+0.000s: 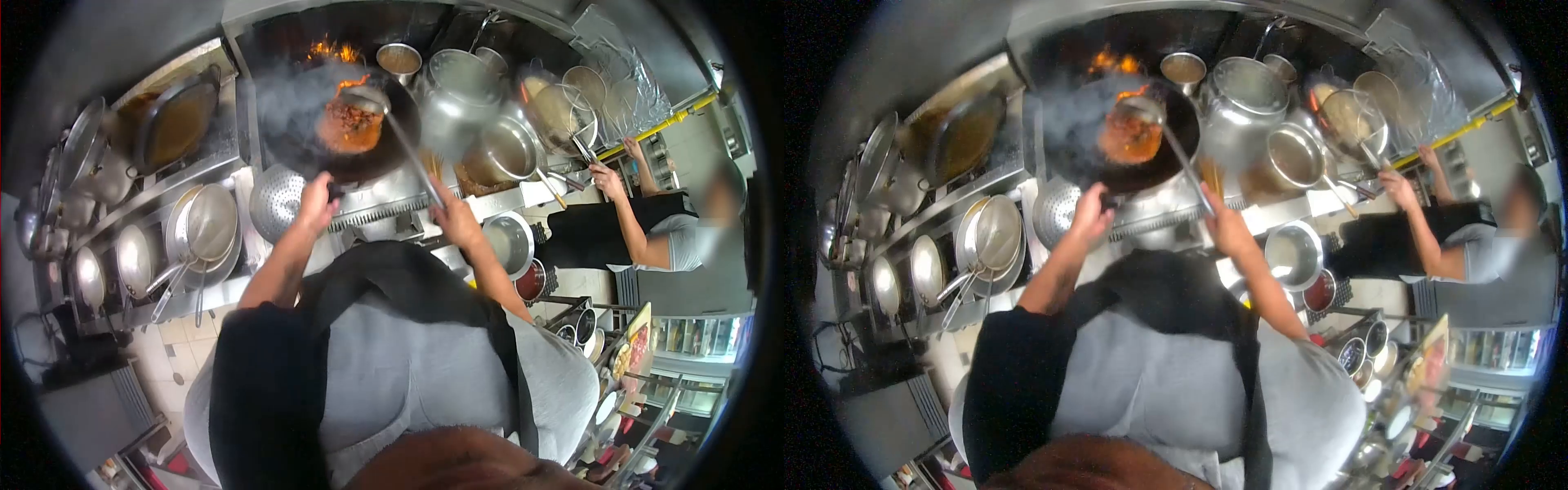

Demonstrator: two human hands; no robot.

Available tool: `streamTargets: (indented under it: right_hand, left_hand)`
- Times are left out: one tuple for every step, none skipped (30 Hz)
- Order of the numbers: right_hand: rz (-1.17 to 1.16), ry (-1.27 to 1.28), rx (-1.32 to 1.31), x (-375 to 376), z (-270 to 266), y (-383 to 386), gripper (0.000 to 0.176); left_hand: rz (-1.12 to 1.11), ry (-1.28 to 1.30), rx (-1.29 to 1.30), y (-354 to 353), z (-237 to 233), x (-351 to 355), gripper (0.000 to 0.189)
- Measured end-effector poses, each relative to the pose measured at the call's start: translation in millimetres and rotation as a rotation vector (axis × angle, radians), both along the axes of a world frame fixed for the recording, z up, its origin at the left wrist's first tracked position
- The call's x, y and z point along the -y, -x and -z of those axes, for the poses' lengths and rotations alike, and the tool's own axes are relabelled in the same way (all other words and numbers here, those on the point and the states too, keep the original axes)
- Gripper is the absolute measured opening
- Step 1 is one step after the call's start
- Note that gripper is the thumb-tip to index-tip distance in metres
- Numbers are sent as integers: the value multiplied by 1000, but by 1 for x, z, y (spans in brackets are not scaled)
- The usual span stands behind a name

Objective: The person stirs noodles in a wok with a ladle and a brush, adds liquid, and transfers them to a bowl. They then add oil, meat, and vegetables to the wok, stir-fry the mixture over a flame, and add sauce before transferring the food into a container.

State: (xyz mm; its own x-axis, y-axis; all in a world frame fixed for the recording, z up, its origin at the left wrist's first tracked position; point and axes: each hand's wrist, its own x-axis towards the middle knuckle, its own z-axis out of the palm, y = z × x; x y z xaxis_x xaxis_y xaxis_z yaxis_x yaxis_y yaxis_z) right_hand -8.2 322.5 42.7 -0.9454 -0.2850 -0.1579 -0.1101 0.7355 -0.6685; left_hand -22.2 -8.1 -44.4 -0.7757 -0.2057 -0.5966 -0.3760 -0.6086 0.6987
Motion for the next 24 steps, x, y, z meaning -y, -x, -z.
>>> streamTargets:
  right_hand:
    - [-35, 50, -122, -1, -13, 0, 65]
    - [-41, 45, -122, 0, -13, 7, 65]
    - [-62, 32, -238, 1, -12, 14, 63]
    - [-83, 18, -354, 1, -10, 24, 61]
    - [-88, 14, -351, 6, -7, 35, 61]
    - [-76, -11, -290, 16, -2, 48, 59]
    - [-62, -35, -225, 22, 6, 60, 58]
    - [-59, -36, -215, 23, 31, 74, 58]
    - [-108, -104, -222, 21, 65, 93, 57]
    - [-159, -173, -237, 21, 81, 106, 56]
    - [-164, -172, -245, 25, 67, 104, 56]
    - [-131, -133, -203, 33, 43, 91, 57]
    - [-97, -93, -152, 39, 31, 80, 58]
    - [-101, -93, -148, 39, 38, 78, 58]
    - [-122, -80, -135, 37, 46, 78, 59]
    - [-142, -67, -118, 35, 54, 77, 60]
    - [-140, -67, -105, 34, 53, 71, 60]
    - [-163, -82, -168, 35, 47, 72, 61]
    - [-193, -95, -243, 38, 40, 80, 62]
    - [-202, -92, -246, 41, 41, 83, 62]
    - [-197, -73, -276, 43, 46, 80, 63]
    - [-191, -54, -313, 44, 50, 82, 64]
    - [-197, -53, -313, 43, 59, 88, 64]
    - [-230, -71, -335, 42, 69, 97, 63]
  left_hand:
    - [71, 2, -7, 21, 12, 7, 22]
    - [90, -49, -19, 43, 35, 10, 23]
    - [122, -48, -22, 55, 40, 11, 21]
    - [120, -54, -20, 62, 42, 9, 21]
    - [126, -46, -5, 68, 43, 7, 19]
    - [134, -34, 11, 71, 44, 4, 17]
    - [124, -9, 30, 70, 40, 1, 28]
    - [127, -11, 41, 59, 36, 3, 28]
    - [187, -95, -4, 49, 29, 6, 37]
    - [245, -179, -56, 42, 24, 9, 46]
    - [278, -160, -68, 35, 30, 14, 60]
    - [292, -168, -93, 20, 25, 17, 59]
    - [297, -192, -67, 3, 20, 21, 58]
    - [302, -218, -36, -11, 18, 22, 57]
    - [300, -218, -36, -18, 23, 25, 57]
    - [313, -233, -10, -25, 29, 27, 55]
    - [326, -249, 23, -38, 33, 26, 53]
    - [323, -249, 26, -48, 36, 24, 53]
    - [333, -188, 25, -52, 36, 24, 51]
    - [342, -127, 31, -56, 35, 26, 49]
    - [366, -83, 44, -61, 34, 31, 51]
    - [360, -81, 44, -64, 33, 35, 51]
    - [307, -80, 57, -69, 26, 36, 48]
    - [254, -78, 70, -75, 21, 37, 45]
